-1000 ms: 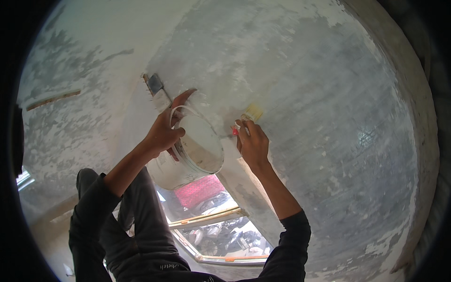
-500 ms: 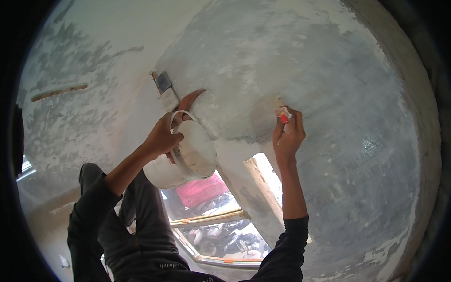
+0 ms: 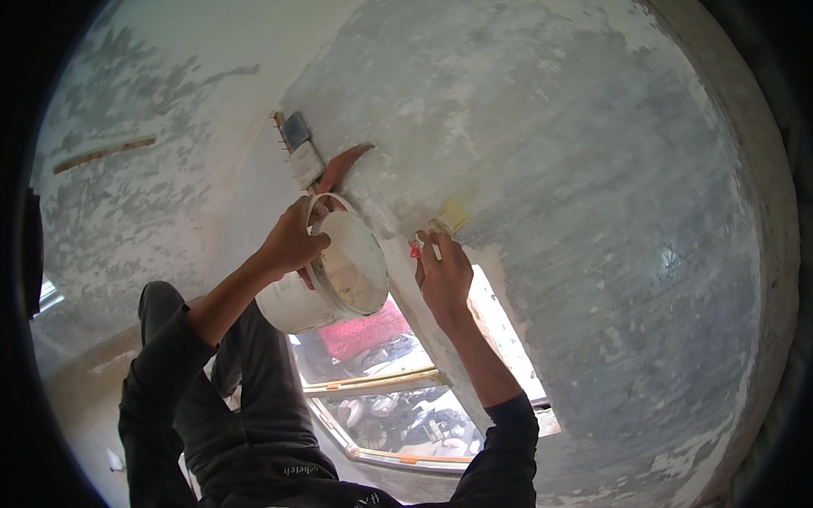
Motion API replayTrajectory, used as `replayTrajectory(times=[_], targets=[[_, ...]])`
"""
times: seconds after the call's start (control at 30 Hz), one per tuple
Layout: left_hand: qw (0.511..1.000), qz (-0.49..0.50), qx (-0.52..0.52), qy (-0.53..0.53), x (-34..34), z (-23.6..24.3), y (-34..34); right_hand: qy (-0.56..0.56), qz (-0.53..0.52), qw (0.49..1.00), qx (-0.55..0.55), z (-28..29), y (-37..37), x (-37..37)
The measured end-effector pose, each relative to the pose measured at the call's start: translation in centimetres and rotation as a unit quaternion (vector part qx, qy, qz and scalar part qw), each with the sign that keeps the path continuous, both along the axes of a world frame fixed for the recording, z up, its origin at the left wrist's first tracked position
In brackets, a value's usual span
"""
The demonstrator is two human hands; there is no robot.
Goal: The person paints a ceiling using a brush and white paint from a bucket, standing on a ladder and dipping the brush to apply thin layers.
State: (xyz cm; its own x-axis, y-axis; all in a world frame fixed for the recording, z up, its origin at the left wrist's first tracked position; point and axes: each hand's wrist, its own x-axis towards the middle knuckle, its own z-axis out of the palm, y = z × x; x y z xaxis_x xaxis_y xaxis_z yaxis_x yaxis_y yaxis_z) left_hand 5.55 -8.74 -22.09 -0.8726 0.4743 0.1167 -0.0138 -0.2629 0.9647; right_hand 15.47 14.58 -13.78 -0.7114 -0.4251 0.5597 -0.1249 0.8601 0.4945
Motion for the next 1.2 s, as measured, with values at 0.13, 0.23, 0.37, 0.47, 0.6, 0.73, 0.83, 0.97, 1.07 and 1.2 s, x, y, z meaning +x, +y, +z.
replayTrajectory(times=[0.13, 0.23, 0.37, 0.47, 0.6, 0.73, 0.83, 0.97, 1.07, 1.2], targets=[[1.0, 0.004, -0.02, -0.006, 0.1, 0.1, -0.7, -0.004, 0.043, 0.995, -0.085, -0.3, -1.0, 0.4], [1.0, 0.007, -0.024, -0.003, -0.1, -0.5, -0.7, 0.031, 0.06, 0.986, -0.151, 0.7, -0.1, 0.0], [0.998, 0.029, -0.046, 0.022, -0.8, -2.3, -0.3, 0.083, 0.054, 0.978, -0.183, 5.2, 1.9, -0.7], [0.998, 0.02, -0.056, 0.01, -0.7, -2.5, -0.6, 0.145, 0.086, 0.979, -0.112, 7.4, 0.8, -0.7], [0.999, 0.014, -0.042, -0.005, -0.4, -2.5, -0.8, 0.177, 0.131, 0.972, -0.085, 6.8, 0.7, -0.9], [0.999, 0.017, -0.034, -0.013, -0.6, -3.4, -0.7, 0.104, 0.016, 0.993, 0.061, 2.3, 2.2, -0.6], [0.999, 0.015, -0.014, -0.027, -0.5, -3.9, -0.8, 0.007, 0.026, 0.995, -0.093, -2.8, 2.9, -1.1], [0.999, 0.018, -0.032, -0.026, -0.5, -4.8, -1.0, -0.049, 0.029, 0.98, -0.192, -5.6, 1.4, -0.9], [0.999, 0.027, -0.035, -0.027, -0.5, -5.4, -1.3, -0.058, 0.023, 0.976, -0.207, -5.2, -0.3, -0.6], [0.998, 0.042, -0.031, -0.029, -0.5, -5.7, -1.6, -0.006, 0.062, 0.972, -0.226, -3.7, -1.5, -0.6]])
